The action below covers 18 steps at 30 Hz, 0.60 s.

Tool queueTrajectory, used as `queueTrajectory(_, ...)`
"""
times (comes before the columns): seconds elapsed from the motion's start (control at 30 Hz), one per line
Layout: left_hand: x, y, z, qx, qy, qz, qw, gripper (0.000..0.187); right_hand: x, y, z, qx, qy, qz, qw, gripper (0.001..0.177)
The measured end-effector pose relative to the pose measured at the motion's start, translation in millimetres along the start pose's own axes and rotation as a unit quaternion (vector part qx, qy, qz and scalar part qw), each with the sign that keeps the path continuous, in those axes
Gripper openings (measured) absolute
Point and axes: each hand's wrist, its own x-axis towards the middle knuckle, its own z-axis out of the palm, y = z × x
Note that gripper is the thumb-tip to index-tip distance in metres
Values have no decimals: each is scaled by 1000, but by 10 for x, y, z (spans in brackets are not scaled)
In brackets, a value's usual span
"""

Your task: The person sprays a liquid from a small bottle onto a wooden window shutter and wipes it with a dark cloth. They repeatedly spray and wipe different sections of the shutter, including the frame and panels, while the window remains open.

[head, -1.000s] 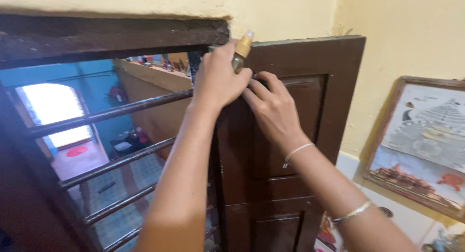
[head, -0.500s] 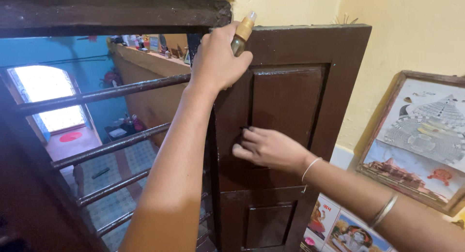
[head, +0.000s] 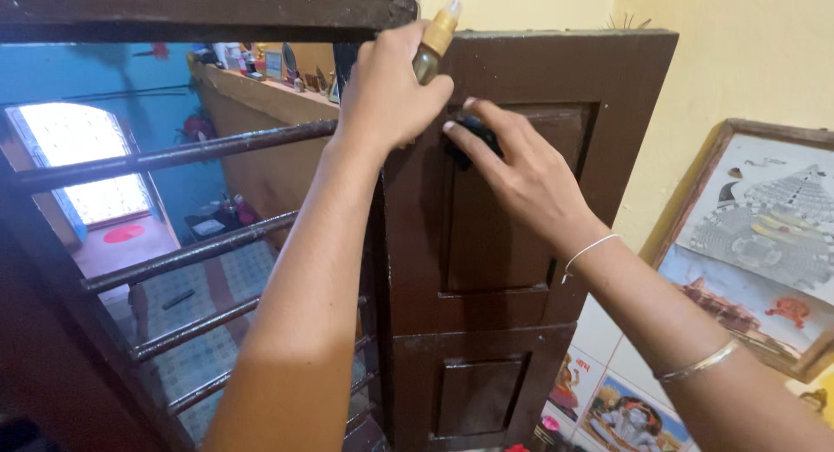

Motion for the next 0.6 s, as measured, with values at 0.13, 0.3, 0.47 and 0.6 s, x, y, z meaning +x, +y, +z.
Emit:
queueTrajectory(0.13,-25,7,3,-3,24,37,999,47,35,3,118,-35,46,50,997,47)
queueTrajectory(0.3,-15,-45,45,0,31,54,998,49,125,-120,212,-73,51,58,994,32)
queueTrajectory(0.47,-15,-69,55,-2,24,55,998,49,229,-165,280,-66,16,60,996,29)
queueTrajectory(0.6,-13,-69,50,-1,37,70,997,53,235,-90,250,-64,-25,41,997,29)
